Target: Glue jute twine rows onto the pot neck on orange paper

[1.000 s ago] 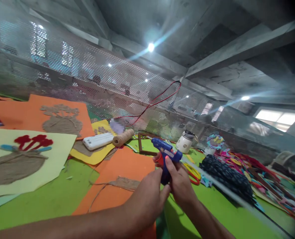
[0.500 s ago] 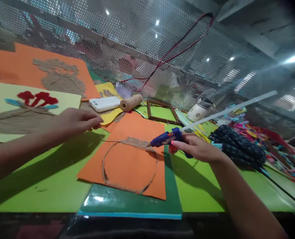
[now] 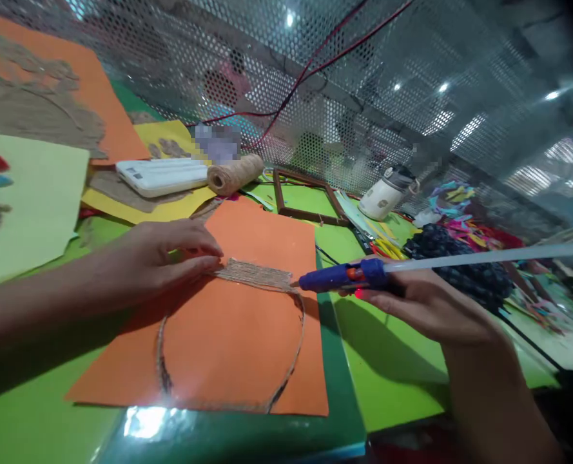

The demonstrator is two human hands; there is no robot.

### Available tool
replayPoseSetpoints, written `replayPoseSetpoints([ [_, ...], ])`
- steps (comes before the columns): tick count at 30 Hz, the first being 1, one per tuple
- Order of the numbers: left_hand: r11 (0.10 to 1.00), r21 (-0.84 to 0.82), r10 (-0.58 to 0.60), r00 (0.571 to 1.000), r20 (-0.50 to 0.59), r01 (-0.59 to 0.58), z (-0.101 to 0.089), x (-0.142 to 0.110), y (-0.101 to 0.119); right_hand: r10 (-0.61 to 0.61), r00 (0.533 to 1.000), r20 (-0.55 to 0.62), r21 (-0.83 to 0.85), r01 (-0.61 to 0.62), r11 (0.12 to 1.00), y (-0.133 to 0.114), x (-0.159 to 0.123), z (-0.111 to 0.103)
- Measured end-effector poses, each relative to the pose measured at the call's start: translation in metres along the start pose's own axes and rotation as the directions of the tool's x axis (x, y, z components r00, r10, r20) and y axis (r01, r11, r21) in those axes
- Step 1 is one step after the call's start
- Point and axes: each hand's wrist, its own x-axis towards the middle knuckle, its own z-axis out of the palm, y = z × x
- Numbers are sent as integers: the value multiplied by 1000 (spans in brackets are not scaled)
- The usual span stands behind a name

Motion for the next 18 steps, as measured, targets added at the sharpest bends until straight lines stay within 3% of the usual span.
replayPoseSetpoints([
  [6, 979, 129, 150, 986, 68, -157, -5, 5, -31, 66, 996, -65, -16, -68, 998, 1, -9, -4],
  [13, 957, 244, 151, 987, 47, -158, -5, 1, -29, 73, 995, -66, -71, -78, 994, -1, -2, 6],
  [18, 928, 309, 161, 973, 168, -207, -12, 1, -38, 64, 993, -98, -74, -71, 995, 4, -4, 9],
])
